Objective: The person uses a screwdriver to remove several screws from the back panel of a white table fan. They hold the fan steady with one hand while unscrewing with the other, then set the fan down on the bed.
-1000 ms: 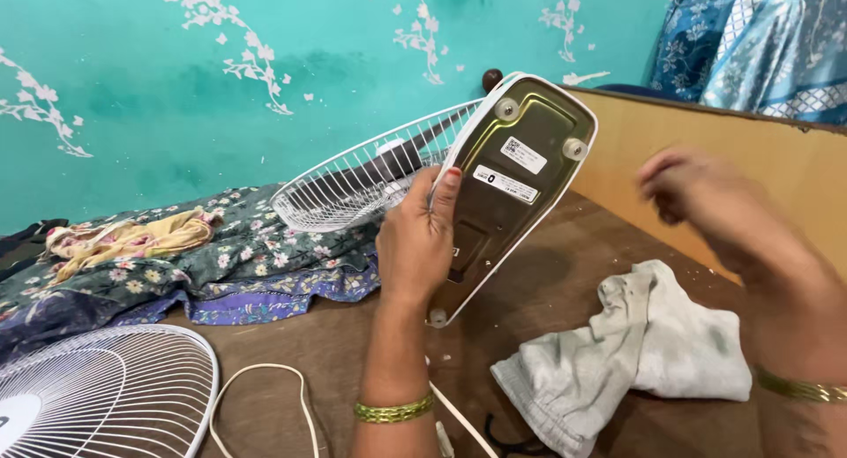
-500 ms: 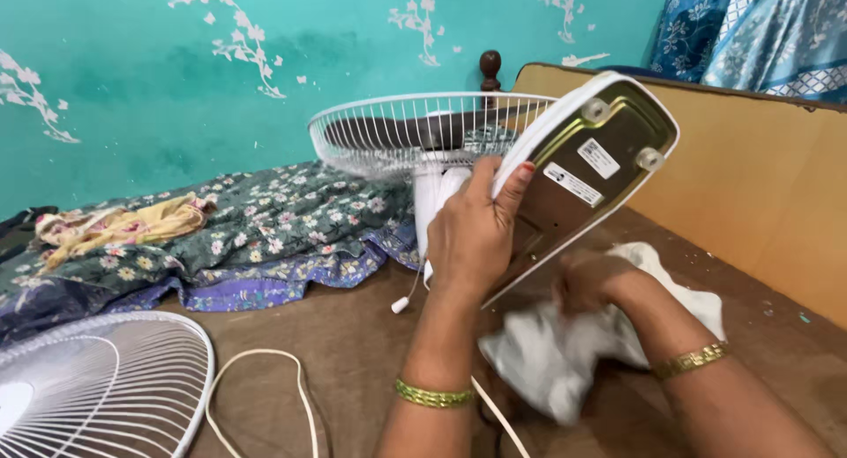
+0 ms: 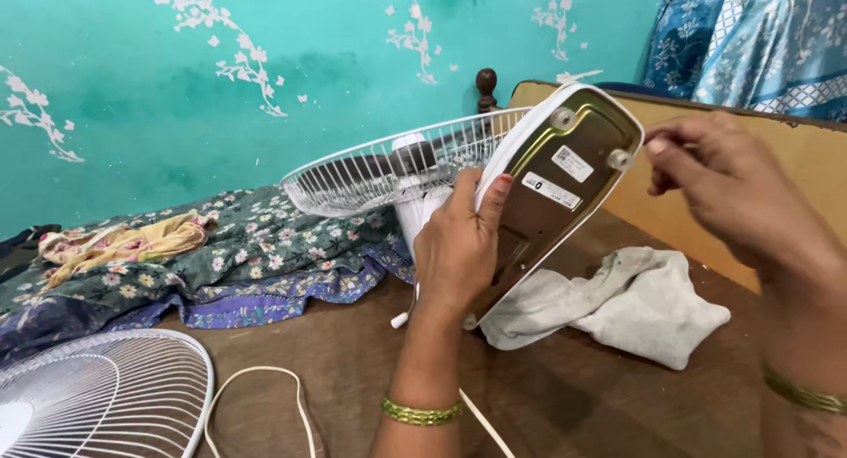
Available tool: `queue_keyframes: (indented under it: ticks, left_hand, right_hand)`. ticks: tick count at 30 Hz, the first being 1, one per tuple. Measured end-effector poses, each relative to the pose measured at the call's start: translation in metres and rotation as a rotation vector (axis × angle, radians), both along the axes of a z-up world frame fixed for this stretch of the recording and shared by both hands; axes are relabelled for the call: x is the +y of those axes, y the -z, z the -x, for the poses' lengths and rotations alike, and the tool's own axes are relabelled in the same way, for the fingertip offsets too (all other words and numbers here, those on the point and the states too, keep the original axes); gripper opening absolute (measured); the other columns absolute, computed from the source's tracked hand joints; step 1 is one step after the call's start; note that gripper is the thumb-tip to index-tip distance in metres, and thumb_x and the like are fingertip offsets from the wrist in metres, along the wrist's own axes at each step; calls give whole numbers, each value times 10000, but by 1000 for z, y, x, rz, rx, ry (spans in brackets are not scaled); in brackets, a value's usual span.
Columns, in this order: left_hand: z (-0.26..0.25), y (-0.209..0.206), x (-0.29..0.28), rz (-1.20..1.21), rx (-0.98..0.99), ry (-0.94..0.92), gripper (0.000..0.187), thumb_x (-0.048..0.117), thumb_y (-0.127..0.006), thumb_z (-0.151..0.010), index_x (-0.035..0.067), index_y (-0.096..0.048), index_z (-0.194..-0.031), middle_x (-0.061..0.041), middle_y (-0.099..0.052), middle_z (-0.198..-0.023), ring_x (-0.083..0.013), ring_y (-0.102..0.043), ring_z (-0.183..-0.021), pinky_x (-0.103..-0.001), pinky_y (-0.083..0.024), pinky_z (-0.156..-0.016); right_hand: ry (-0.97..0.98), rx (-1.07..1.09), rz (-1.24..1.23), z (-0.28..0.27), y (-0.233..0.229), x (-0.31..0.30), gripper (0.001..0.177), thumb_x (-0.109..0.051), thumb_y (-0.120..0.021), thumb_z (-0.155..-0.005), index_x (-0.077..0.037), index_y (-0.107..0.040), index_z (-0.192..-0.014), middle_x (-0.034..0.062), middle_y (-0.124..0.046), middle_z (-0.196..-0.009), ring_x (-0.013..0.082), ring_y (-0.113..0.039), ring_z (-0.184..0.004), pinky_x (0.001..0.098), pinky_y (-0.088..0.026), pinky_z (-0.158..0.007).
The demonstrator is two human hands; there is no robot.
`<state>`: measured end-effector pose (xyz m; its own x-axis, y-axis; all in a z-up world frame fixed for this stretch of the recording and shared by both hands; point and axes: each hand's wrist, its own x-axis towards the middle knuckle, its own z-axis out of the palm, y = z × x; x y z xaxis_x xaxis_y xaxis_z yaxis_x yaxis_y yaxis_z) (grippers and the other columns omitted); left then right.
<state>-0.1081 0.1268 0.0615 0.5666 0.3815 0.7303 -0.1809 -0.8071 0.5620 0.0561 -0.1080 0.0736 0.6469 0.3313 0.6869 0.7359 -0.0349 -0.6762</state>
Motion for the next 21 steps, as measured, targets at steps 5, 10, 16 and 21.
queue_keyframes:
  ticks: [5, 10, 16, 21]
  left_hand:
    - [5, -5, 12, 29, -56, 36, 551, 588, -352, -1015, 233, -586, -1365, -182, -763, -909, -424, -719, -913, -520, -519, -761]
    - [7, -7, 19, 4, -46, 45, 541, 567, -356, -1021, 213, -578, -1363, -199, -754, -878, -442, -714, -892, -538, -513, -745]
    - [4, -5, 9, 20, -31, 119, 487, 530, -383, -1031, 151, -564, -1276, -212, -748, -860, -452, -714, -875, -543, -510, -737]
    - [5, -1, 6, -106, -133, 132, 467, 527, -419, -1039, 139, -596, -1231, -207, -751, -883, -462, -706, -868, -543, -517, -721]
  right_hand:
    - [-3, -261, -270, 56, -33, 4, 161, -69, -697, -1052, -2, -685, -1198, 36, -690, -990, 102, -660, -895, 241, -548, -832]
    - [-118, -369, -452, 83, -36, 24, 175, -38, -713, -986, -23, -684, -1157, 35, -713, -1024, 91, -706, -946, 236, -594, -896]
    - [-22, -429, -386, 102, -29, 44, 184, -1, -729, -1053, 26, -694, -1231, 99, -731, -1043, 128, -723, -960, 276, -619, -929]
    - [39, -579, -471, 108, -22, 52, 307, -17, -791, -997, 24, -567, -1203, 131, -709, -1068, 153, -728, -1035, 264, -622, -935]
